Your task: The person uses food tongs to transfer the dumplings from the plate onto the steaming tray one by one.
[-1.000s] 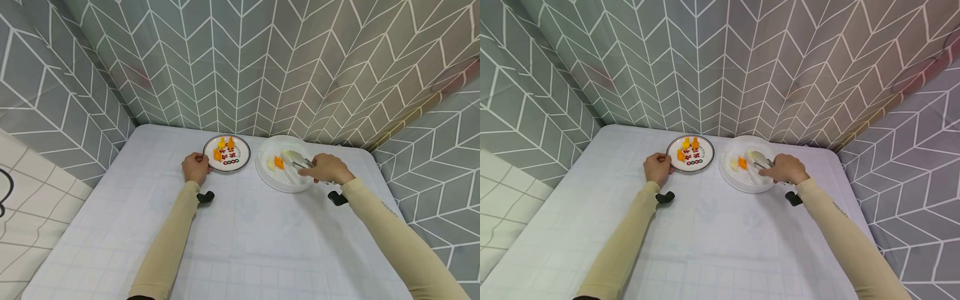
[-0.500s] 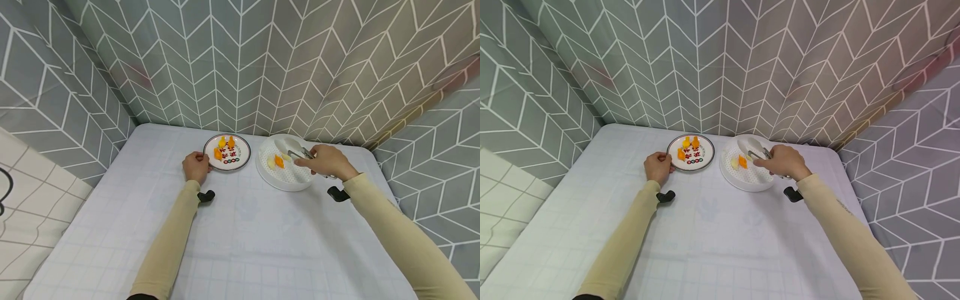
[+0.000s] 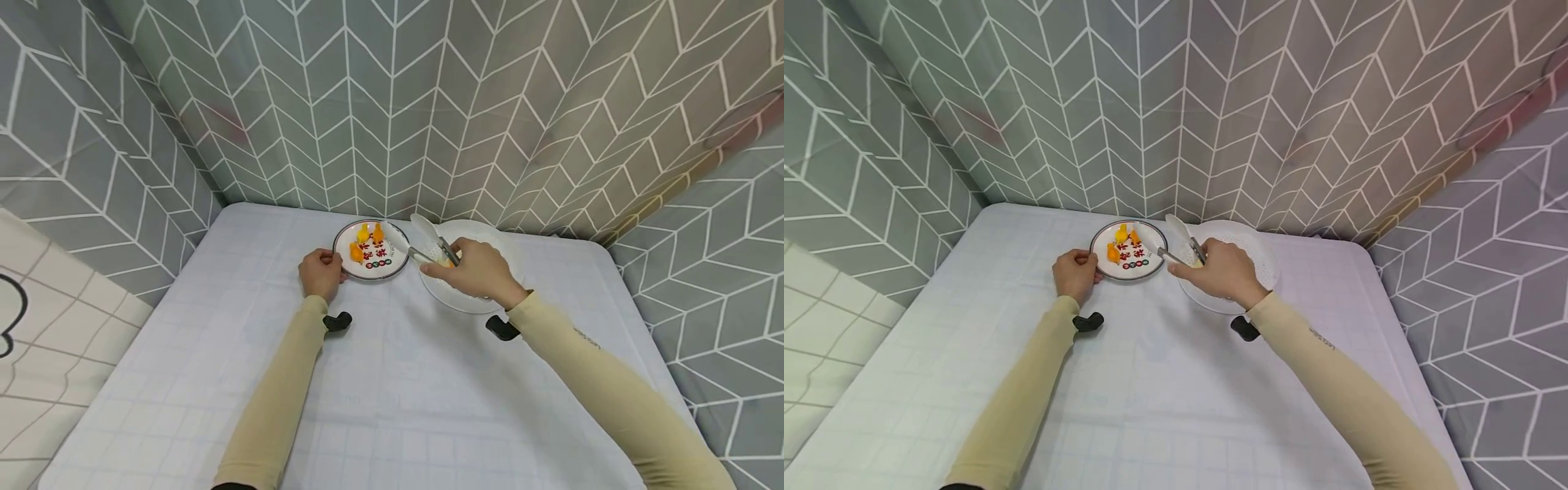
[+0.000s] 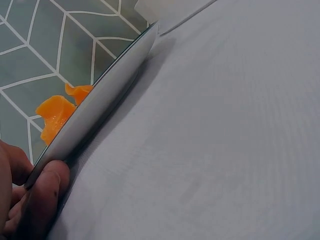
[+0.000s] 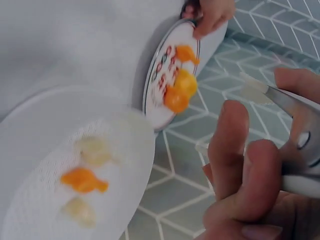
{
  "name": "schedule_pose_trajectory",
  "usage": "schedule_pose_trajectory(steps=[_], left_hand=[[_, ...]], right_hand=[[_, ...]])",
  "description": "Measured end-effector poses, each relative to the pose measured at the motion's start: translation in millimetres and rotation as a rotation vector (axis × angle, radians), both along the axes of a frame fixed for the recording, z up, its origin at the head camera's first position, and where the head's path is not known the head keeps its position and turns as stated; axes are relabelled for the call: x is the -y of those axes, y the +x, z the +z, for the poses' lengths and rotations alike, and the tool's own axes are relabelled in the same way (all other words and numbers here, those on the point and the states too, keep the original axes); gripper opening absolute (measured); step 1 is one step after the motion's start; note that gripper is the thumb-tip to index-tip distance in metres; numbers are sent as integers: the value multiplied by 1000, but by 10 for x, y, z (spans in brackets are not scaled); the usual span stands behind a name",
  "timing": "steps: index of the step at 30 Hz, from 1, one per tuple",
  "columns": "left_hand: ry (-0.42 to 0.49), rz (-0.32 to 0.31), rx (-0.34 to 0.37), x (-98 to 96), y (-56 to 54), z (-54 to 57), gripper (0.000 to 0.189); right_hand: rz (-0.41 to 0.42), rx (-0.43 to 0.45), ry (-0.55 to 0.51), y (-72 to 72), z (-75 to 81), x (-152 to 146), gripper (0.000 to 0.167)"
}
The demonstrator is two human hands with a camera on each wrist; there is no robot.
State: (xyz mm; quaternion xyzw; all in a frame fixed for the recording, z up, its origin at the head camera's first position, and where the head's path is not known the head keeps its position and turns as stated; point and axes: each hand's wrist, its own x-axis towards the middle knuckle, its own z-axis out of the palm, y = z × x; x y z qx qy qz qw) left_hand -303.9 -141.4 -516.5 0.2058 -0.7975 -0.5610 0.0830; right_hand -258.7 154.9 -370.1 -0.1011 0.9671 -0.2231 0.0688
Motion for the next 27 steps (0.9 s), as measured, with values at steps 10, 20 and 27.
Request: schedule_pose_trajectory(steps=[10,20,27], left_hand=[[-12,1,-48,11,2,-32,25],[-18,6,-68,7,-17,-64,22],[-31,10,-55,0,2,-38,25]], right_hand=[[51,-28,-13,-61,-293,449,77],[100,-21,13,-122,-534,726,68],[105,-5,33,-152,-639,808,54]])
